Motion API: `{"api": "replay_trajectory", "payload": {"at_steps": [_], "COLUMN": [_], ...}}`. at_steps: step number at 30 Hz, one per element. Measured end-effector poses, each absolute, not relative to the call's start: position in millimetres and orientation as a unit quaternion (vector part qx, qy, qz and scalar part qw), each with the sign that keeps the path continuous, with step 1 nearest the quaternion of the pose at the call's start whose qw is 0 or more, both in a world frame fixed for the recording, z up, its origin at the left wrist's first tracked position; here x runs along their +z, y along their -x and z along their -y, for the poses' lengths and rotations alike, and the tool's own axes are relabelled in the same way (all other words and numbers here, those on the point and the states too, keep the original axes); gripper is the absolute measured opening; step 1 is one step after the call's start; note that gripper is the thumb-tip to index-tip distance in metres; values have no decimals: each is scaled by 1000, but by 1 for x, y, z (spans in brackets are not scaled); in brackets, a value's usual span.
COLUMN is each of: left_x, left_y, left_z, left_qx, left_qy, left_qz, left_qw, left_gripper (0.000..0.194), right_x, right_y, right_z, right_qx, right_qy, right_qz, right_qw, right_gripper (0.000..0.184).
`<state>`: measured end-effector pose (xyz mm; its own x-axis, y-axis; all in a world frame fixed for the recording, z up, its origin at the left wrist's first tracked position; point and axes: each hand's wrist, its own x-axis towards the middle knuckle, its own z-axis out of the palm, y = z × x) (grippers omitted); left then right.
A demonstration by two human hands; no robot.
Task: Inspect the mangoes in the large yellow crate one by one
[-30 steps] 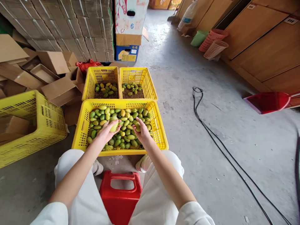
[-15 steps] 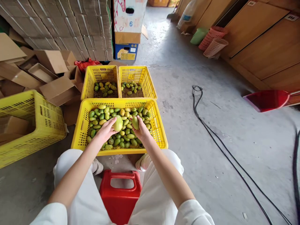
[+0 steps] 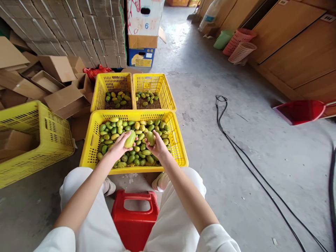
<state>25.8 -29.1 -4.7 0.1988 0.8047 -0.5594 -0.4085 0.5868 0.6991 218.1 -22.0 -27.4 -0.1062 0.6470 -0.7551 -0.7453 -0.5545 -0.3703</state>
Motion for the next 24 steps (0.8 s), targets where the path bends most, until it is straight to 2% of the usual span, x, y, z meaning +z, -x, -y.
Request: {"api": "replay_trajectory", "payload": {"at_steps": [7,14,17,20,24], "left_x": [-9,-12,-15,-18,-19], "left_y": [-27,-30,-29,-30,-30], "left_z": [29,26,27,26,22], "left_qx": [430,461,458,458,491], "left_qy": [-191,-141,-125,-89,-45], "left_qz": [-472,-474,-502,-512,-496], "left_qw": [746,737,723,721,714], "left_gripper": [20,15,33,34,36], "right_x": [-28,-24,-21,-18,-15], "right_y": [-217,-217,-216,-213,-208], "right_z": [22,21,24,25,25], "right_qx": [758,752,763,774,762], "right_qy": [456,465,456,441,419], "right_qz": [-21,-5,18,34,30], "right_qw": [465,467,458,453,493], "right_gripper": [36,59,60,56,51]}}
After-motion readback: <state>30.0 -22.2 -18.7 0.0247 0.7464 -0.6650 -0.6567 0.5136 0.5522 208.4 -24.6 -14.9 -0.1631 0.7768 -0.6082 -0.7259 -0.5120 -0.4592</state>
